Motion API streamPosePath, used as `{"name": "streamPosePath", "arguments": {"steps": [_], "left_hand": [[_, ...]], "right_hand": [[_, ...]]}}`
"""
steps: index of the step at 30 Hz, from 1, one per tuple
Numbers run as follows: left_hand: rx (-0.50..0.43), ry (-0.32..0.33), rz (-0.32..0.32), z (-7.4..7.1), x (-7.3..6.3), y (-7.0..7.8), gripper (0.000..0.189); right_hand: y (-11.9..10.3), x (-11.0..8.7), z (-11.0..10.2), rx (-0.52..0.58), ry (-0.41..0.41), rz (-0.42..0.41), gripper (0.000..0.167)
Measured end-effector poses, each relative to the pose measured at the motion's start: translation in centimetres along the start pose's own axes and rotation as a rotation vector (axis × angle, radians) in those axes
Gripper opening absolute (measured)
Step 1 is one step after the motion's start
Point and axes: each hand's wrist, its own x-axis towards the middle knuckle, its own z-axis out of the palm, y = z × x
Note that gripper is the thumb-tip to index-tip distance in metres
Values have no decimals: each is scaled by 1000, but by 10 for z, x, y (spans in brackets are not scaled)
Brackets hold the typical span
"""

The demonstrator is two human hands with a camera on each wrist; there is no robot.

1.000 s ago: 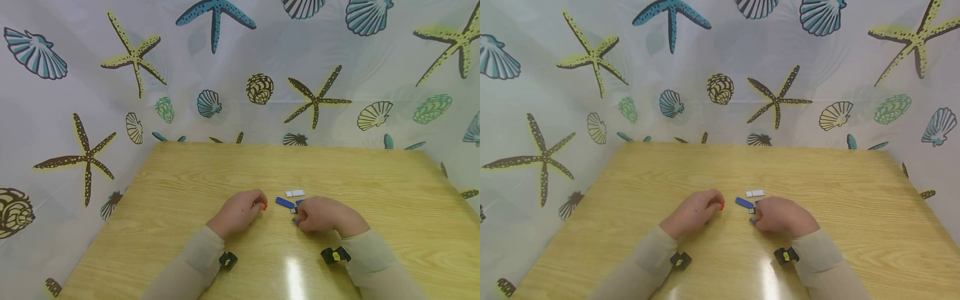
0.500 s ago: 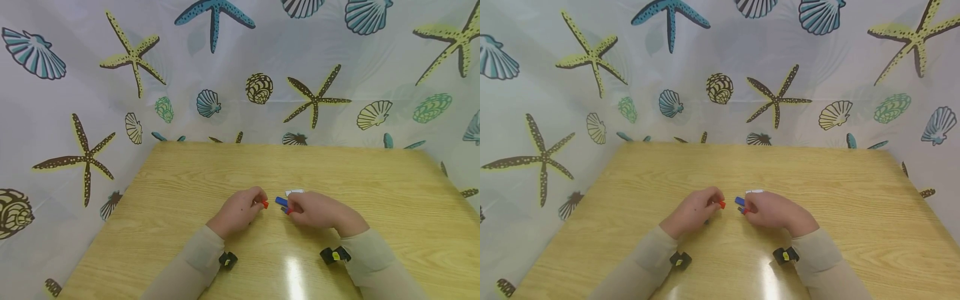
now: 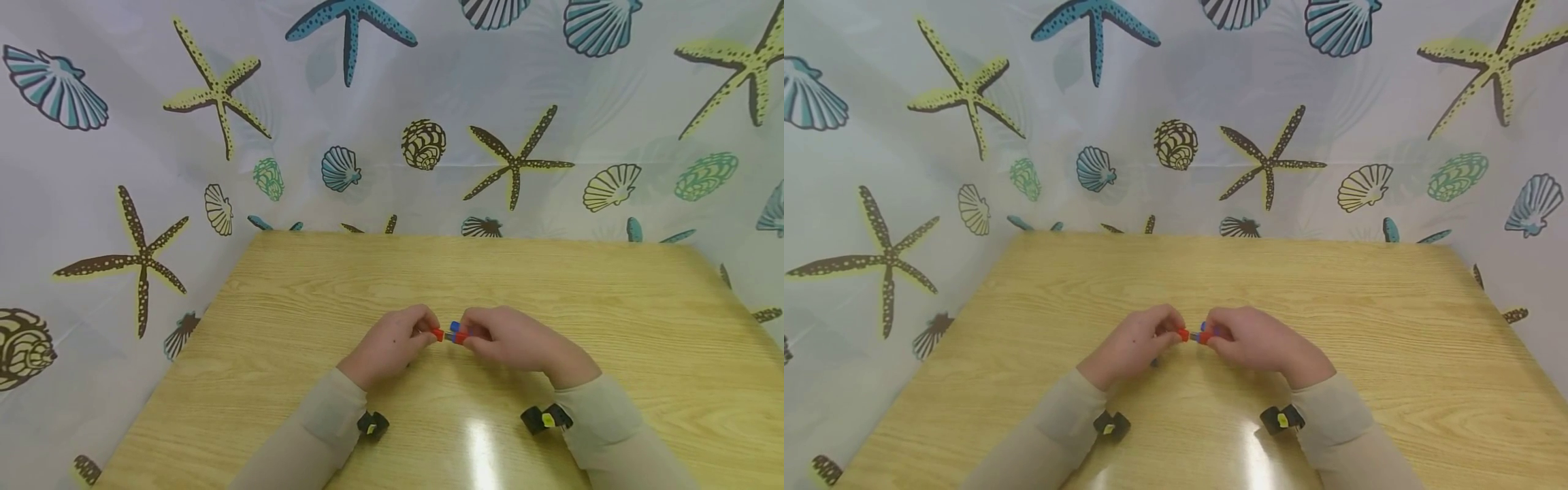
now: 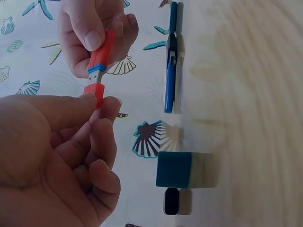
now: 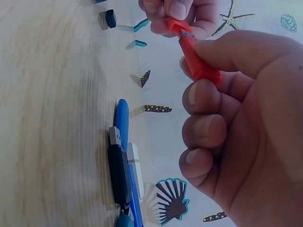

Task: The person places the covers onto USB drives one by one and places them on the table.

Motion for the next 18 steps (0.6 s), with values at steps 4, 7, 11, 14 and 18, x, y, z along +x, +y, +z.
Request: {"name": "streamPosePath", "arguments": {"steps": [4,7,11,14,18], "left_hand": [[-35,-11,7,0,0,0,6],[-56,-21,3,0,-1,0,5],[-80,-37,0,0,-1,2,5],[-106,-56,4,0,-1,4,5],[-127,-72,5,0,-1,5,5]], "right_hand": [[-1,0,0,3,1,-6,9],[-2,1,0,-1,5,-18,7],[-2,1,0,-5,12,-31,3],[-2,1,0,-4,15,-42,6],[-2,0,-1,18,14,-76,6]]}}
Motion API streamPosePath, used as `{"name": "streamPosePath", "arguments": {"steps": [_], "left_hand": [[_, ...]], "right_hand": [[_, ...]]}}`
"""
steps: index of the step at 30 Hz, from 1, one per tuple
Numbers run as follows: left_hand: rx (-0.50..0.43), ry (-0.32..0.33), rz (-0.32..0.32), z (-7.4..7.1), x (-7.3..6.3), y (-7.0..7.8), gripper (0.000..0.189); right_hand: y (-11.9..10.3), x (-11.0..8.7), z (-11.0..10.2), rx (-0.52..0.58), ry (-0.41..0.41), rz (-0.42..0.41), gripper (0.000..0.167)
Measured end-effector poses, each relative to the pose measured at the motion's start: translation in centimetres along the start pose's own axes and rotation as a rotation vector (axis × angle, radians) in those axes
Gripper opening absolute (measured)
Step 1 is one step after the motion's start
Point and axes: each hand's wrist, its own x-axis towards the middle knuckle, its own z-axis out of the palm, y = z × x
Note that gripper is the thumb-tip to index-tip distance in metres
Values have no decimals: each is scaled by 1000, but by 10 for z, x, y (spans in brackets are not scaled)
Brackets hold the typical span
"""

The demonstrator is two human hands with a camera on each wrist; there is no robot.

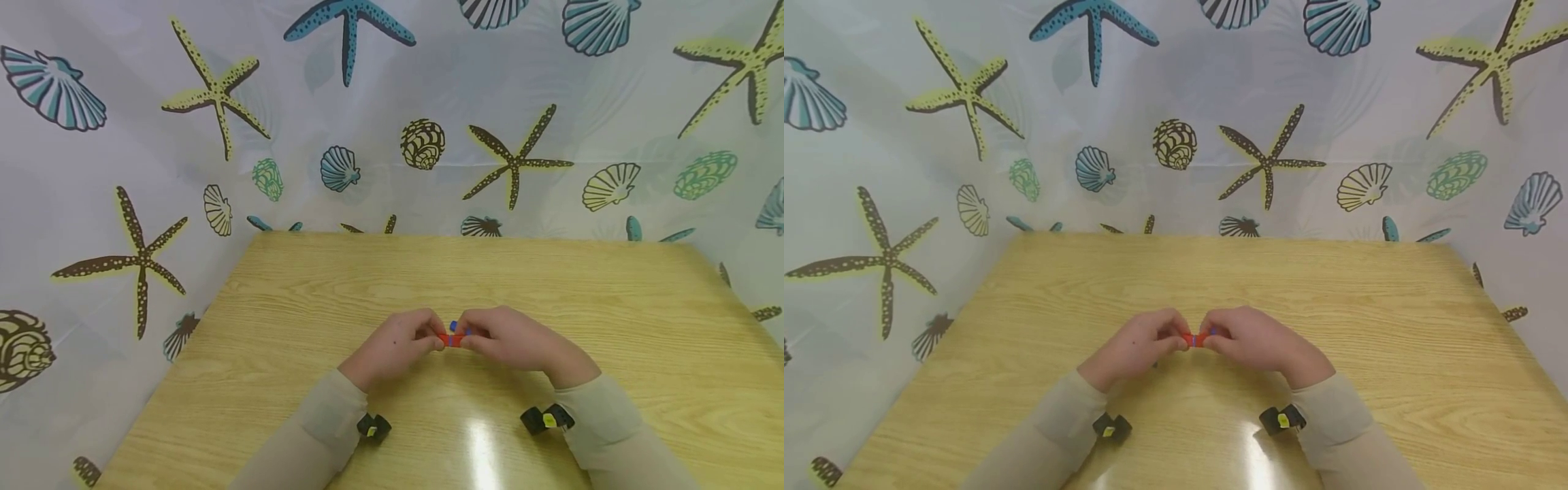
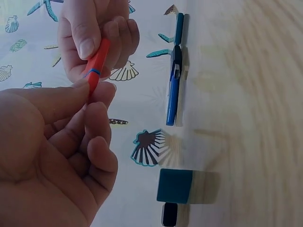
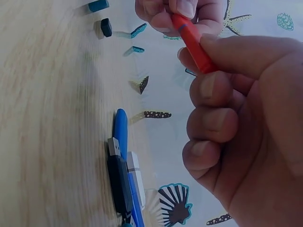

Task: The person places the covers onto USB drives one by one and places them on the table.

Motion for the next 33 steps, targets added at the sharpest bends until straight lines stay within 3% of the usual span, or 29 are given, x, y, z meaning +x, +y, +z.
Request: {"name": "streamPosePath", "arguments": {"steps": [7,13,19,27,33], "left_hand": [[-72,-34,-17,1,0,-1,6],[-112,-27,-11,2,1,-2,3],[-77,16,2,6,3,-6,4],[-21,79,-49,6,4,-7,8],[10,89,-56,5,4,-8,11]], "right_hand": [[1,0,0,21,-11,-58,6],[-2,0,-1,23,2,-54,5],[-4,2,0,-25,24,6,5],[2,3,3,-92,35,122,5],[6,2,6,-160,-28,168,2]]}}
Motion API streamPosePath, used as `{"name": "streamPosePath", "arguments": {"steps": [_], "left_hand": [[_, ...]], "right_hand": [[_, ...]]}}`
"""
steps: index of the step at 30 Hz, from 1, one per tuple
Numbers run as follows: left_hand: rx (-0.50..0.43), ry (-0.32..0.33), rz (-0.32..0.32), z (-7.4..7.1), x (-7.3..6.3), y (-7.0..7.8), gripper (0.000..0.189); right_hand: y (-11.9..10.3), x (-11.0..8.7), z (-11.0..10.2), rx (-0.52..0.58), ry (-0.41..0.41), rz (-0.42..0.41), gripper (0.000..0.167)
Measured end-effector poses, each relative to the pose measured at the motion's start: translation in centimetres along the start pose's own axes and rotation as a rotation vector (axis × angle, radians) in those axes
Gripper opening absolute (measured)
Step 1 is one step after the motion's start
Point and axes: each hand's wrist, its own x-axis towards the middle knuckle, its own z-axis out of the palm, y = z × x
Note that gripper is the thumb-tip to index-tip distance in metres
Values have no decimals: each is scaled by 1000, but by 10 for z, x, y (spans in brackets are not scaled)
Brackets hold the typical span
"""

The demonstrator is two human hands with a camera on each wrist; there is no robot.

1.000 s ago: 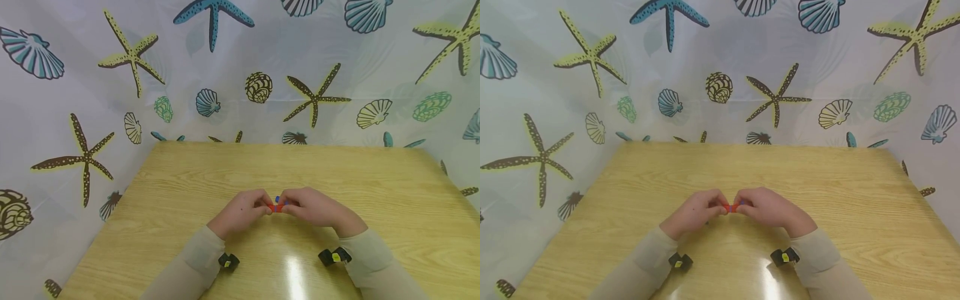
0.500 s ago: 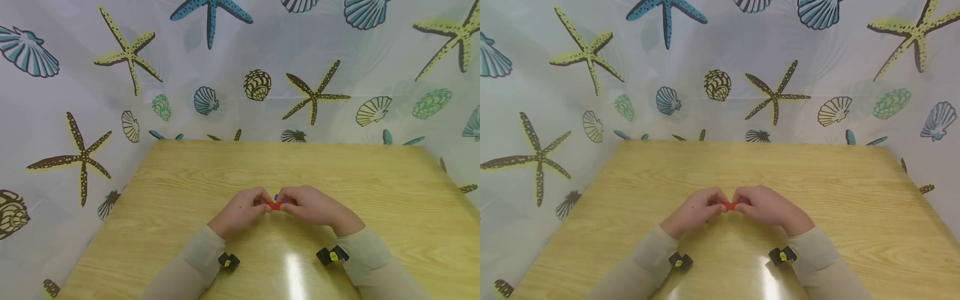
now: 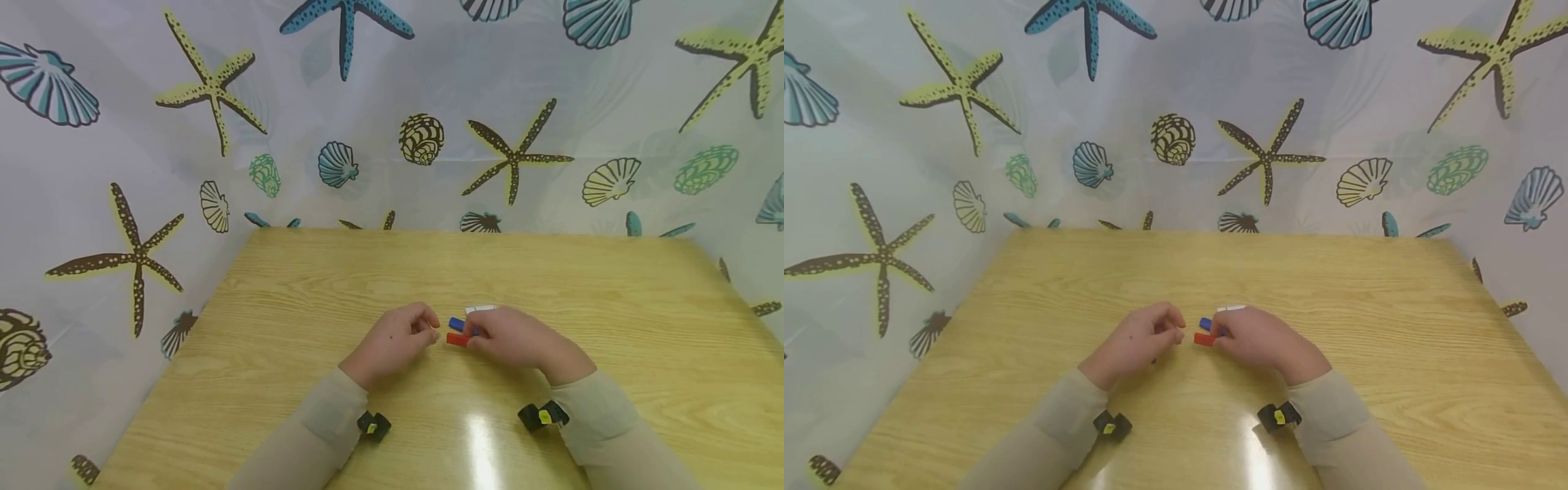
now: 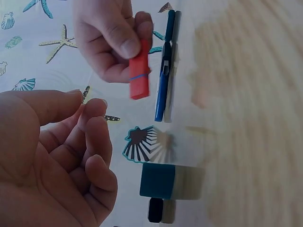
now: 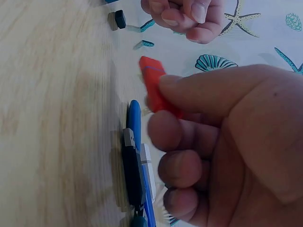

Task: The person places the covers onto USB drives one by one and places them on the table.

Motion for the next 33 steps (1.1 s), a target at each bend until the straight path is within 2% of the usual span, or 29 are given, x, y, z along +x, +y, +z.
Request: {"name": "streamPosePath", "arguments": {"steps": [5,10,16,21,24,33], "left_hand": [[-19,-24,-30,-4,-1,-3,10],[-2,-35,-49,-8,-1,-4,10],[104,-67,-63,-12,0,-7,4],[248,-83,-70,-17,-2,-8,8],[325,-104,-52,-21,-2,-8,10],[367,-202,-36,-28,-5,-10,11]], "right_hand": [[1,0,3,4,-83,18,2],[2,-1,3,3,-105,45,6],[2,-2,-2,-21,-62,74,9],[3,-3,-5,-14,-20,78,9],[3,-4,-5,-8,-3,66,7],[3,-5,-5,-3,25,86,7]]}}
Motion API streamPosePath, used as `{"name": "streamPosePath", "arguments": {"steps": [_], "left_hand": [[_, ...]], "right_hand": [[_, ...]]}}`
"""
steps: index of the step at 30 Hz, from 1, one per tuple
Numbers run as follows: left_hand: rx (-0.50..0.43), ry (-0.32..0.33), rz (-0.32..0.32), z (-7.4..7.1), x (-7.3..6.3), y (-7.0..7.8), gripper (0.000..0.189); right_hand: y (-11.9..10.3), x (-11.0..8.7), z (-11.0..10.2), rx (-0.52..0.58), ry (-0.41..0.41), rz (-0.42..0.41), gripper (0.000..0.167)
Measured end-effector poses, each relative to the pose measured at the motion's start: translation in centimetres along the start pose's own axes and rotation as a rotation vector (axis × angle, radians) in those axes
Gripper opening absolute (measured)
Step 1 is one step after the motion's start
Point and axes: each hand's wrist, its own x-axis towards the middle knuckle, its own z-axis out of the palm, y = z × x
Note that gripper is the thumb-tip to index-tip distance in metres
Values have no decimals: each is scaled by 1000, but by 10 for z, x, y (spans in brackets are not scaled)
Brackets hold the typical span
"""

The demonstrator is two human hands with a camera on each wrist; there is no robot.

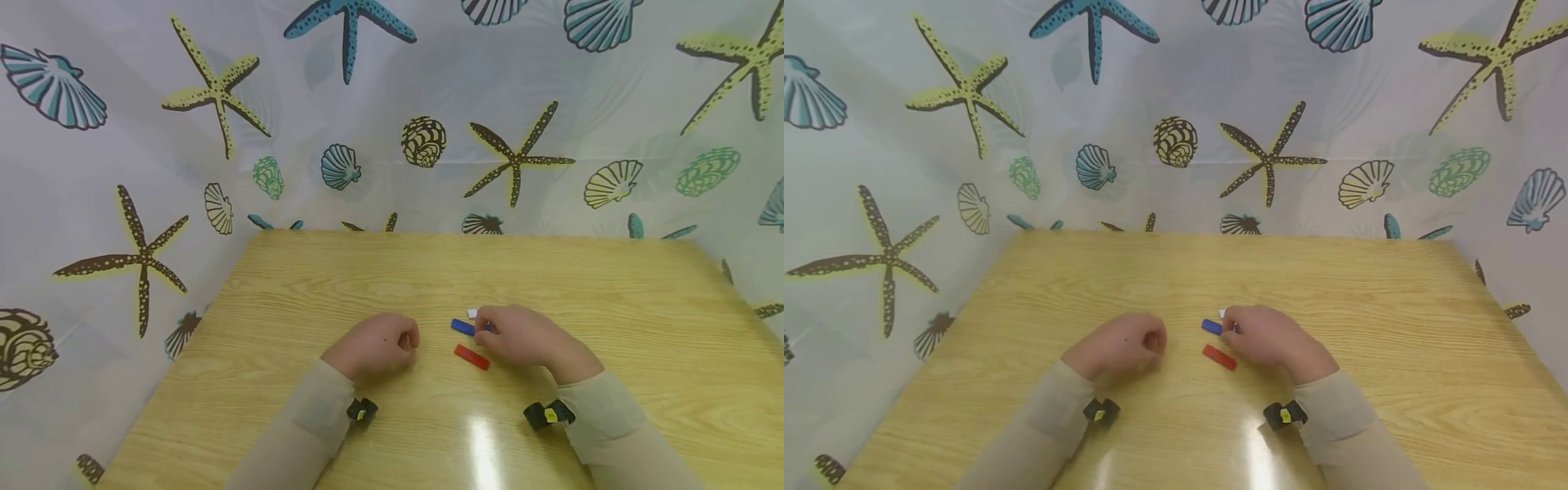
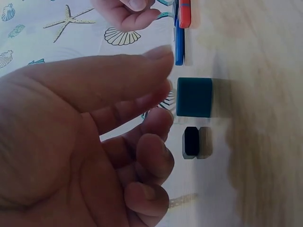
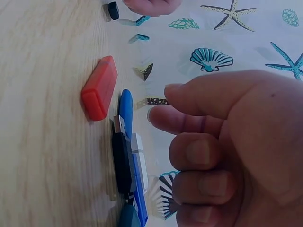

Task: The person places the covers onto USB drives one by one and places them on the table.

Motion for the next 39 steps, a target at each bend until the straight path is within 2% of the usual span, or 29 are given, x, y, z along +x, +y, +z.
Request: {"name": "streamPosePath", "arguments": {"steps": [3,9,15,22,28,33,39], "left_hand": [[17,-21,13,0,-1,-1,12],[45,-49,38,1,0,-2,13],[49,-49,49,3,3,-3,14],[81,-25,26,6,5,-3,16],[85,2,23,6,4,-1,13],[81,-2,24,7,4,0,14],[50,-34,33,5,4,3,15]], "right_hand": [[0,0,-1,-14,24,9,9],[0,0,-6,-1,124,21,15],[1,-1,-11,39,142,42,18],[2,-2,-14,-10,160,55,17],[8,-3,-17,-35,157,117,16],[14,-5,-21,-59,126,175,16],[20,-6,-24,-110,39,226,19]]}}
